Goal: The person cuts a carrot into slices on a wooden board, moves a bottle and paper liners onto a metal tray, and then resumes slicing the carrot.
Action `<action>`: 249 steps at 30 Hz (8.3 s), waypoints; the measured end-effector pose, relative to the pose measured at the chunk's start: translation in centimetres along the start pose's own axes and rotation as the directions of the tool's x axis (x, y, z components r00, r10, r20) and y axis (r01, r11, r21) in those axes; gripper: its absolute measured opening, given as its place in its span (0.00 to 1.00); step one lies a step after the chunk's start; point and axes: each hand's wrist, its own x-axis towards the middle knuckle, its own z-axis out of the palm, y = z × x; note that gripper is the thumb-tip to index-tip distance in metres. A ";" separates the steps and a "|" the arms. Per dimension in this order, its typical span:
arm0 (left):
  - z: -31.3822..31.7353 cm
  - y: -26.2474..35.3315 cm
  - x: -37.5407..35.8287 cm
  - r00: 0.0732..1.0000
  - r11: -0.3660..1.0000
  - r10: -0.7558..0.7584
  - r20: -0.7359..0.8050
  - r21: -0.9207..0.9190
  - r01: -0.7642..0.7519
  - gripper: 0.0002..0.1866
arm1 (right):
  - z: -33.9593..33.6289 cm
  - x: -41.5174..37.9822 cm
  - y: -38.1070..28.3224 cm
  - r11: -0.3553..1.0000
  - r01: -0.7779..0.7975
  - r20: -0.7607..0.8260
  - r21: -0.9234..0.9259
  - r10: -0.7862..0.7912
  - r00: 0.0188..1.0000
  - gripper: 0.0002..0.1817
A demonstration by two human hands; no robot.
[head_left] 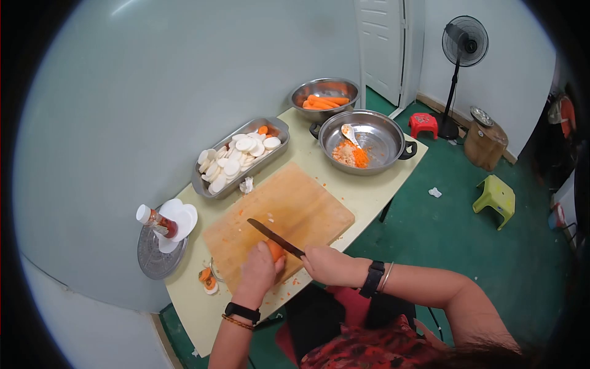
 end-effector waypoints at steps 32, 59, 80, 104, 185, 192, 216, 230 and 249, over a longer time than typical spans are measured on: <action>0.2 -1.8 1.1 1.000 0.992 -0.014 0.018 -0.122 0.016 0.22 | -0.1 4.3 -0.2 0.982 -0.186 0.344 -0.010 0.178 0.922 0.17; -0.6 -0.5 -1.6 0.985 0.983 -0.127 -0.119 -0.151 0.108 0.33 | -0.3 -0.3 0.4 0.975 0.211 -0.534 0.067 -0.143 0.833 0.09; -0.4 -0.4 -1.2 0.987 0.993 -0.096 -0.130 -0.079 0.087 0.22 | 3.3 0.0 -0.2 0.992 0.121 -0.253 -0.031 -0.125 0.959 0.09; 0.0 -1.6 -1.1 0.988 0.993 -0.039 -0.148 -0.114 0.022 0.29 | 2.9 0.7 -1.0 0.988 0.126 -0.220 -0.095 -0.144 0.965 0.08; -11.2 -31.5 7.4 0.401 0.702 -0.690 -0.603 -0.692 0.167 0.36 | 3.6 3.8 -4.1 0.929 -0.350 0.293 0.123 0.303 0.907 0.41; -10.3 -31.6 5.8 0.425 0.709 -0.700 -0.574 -0.631 0.315 0.43 | 3.0 5.1 -4.2 0.985 -0.161 0.223 0.057 0.144 0.964 0.35; -7.7 -21.9 9.8 0.459 0.499 -0.867 -0.195 -0.373 0.783 0.52 | -2.2 14.4 1.6 0.882 0.257 0.260 -0.396 -0.161 0.952 0.23; -5.6 -19.7 15.4 0.514 0.519 -0.831 -0.211 0.036 0.854 0.49 | -1.6 15.9 1.3 0.885 0.173 0.316 -0.432 -0.031 0.948 0.26; -3.6 -17.1 10.3 0.464 0.641 -0.766 -0.444 -0.485 0.595 0.24 | 3.8 27.7 -4.2 0.995 0.091 0.303 0.049 -0.102 0.948 0.23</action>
